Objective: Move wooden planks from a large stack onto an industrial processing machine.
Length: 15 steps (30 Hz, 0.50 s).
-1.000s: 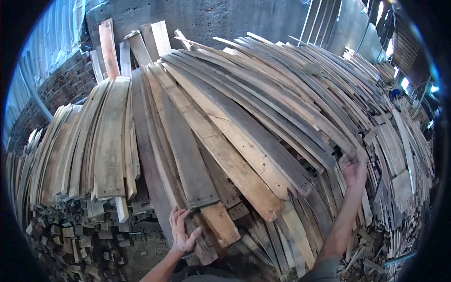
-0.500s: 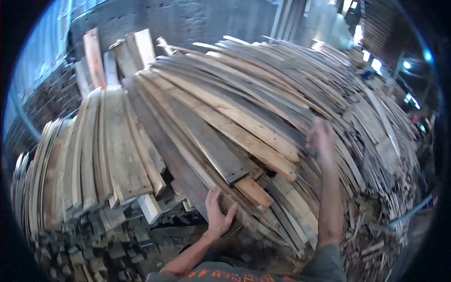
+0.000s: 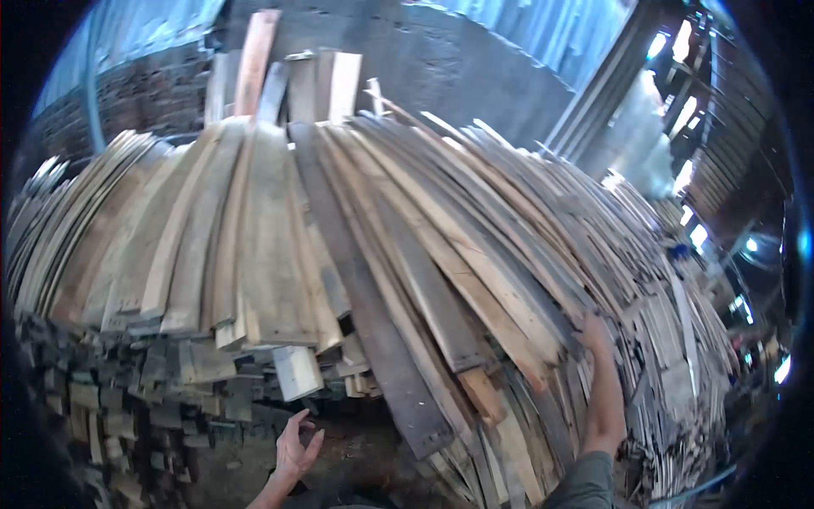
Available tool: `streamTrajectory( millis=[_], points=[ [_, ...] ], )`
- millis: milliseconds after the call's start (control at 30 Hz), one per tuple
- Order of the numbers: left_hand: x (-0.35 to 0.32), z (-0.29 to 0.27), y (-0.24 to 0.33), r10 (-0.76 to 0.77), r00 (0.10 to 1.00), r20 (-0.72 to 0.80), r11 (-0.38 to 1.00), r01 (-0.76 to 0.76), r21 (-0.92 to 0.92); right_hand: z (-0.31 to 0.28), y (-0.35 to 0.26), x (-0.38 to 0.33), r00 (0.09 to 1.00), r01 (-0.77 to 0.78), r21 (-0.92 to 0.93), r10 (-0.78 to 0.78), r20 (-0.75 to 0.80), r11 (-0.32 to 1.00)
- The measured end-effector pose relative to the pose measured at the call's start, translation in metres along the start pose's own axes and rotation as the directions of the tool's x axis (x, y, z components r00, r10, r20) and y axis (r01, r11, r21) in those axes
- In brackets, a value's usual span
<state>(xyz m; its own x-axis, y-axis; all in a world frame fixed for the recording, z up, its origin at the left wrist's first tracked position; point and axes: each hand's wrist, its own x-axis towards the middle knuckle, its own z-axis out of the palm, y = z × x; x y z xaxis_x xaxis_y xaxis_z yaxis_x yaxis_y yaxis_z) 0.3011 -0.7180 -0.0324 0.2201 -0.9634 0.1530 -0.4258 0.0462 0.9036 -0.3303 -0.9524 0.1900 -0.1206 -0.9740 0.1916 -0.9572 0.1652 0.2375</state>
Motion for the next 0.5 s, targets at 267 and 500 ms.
streamTrajectory(
  millis=[267,500],
  points=[
    [-0.059,0.016,-0.059,-0.325,0.945,-0.028,0.926,0.312,-0.215,-0.107,-0.104,-0.019,0.990,0.136,0.088,-0.137,0.014,0.987],
    [0.011,-0.018,-0.026,0.145,0.858,0.492,0.988,-0.102,-0.113,-0.163,-0.277,-0.129,0.995,-0.097,0.075,0.094,0.038,0.992]
  ],
)
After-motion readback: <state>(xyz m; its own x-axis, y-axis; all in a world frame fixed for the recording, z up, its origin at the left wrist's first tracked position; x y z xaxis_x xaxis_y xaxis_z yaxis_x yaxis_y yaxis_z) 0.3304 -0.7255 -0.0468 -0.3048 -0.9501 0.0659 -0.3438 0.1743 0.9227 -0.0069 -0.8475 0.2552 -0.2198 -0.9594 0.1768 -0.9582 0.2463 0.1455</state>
